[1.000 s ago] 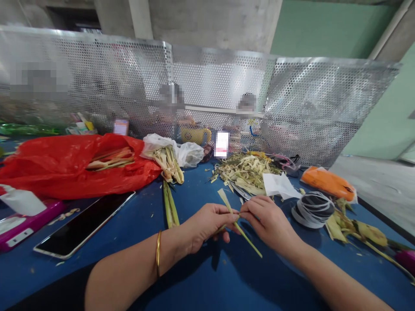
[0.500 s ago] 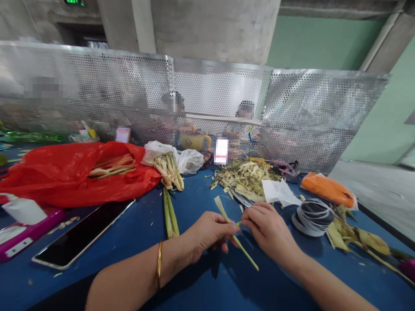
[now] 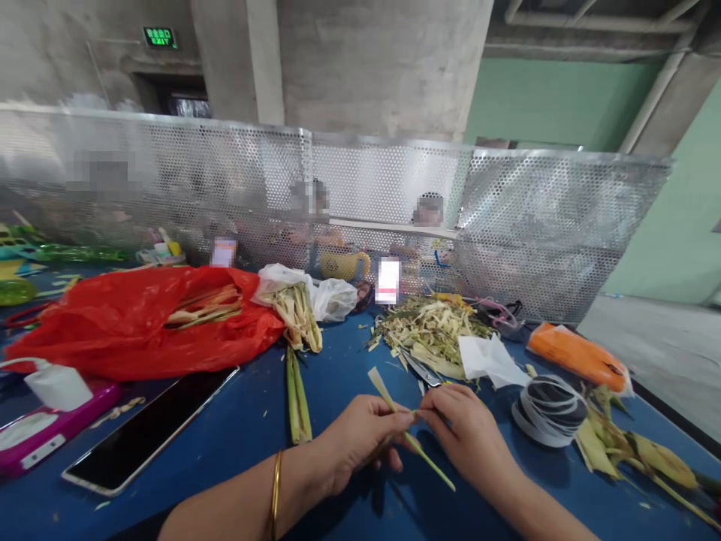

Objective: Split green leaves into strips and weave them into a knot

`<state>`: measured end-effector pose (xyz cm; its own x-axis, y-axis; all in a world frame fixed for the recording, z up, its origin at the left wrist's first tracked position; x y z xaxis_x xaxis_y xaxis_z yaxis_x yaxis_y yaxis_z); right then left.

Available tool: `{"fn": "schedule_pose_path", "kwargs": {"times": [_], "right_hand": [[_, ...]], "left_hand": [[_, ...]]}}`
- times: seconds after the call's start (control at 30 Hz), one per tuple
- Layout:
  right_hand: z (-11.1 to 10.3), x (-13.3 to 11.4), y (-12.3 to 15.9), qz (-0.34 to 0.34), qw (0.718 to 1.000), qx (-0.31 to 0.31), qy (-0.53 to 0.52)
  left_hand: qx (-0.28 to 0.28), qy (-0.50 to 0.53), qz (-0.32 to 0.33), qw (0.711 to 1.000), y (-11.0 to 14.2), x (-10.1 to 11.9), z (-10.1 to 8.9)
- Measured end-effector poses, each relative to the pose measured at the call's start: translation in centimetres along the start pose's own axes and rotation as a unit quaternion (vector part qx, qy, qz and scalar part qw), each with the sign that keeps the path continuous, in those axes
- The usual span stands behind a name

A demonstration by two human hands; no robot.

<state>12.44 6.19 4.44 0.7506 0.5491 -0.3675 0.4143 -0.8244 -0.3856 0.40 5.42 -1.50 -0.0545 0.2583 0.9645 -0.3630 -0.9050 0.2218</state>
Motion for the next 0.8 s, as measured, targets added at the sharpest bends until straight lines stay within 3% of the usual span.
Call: {"fn": "schedule_pose_path", "kwargs": {"times": [0.2, 0.5, 0.63, 0.8], "right_hand": [[0.3, 0.6, -0.1, 0.012, 1.000, -0.011, -0.003], [-1.5, 1.1, -0.6, 0.008, 1.000, 0.015, -0.022], [-1.6, 2.5, -0.9, 0.059, 0.996, 0.008, -0.066], [-1.3, 3.7, -1.0, 0.125, 0.977, -0.003, -0.171]], "left_hand": [[0.020, 0.038, -0.048, 0.998, -0.2, -0.6, -0.6], [0.040, -0.035, 0.022, 0.998, -0.3, 1.0, -1.0], [0.076, -0.057, 0.013, 0.995, 0.2, 1.8, -0.8], [0.043, -0.088, 0.032, 0.995, 0.3, 1.7, 0.5]]}}
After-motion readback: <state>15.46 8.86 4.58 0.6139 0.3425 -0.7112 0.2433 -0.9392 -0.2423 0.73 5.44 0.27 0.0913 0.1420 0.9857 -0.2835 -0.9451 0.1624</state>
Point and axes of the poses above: each hand's wrist, its own y-axis away from the middle knuckle, its own z-axis out of the palm, x = y × z, the point moved 7 cm from there along -y, towards the middle knuckle, and after that the axes turned 6 degrees about z, right-handed, at the moved point
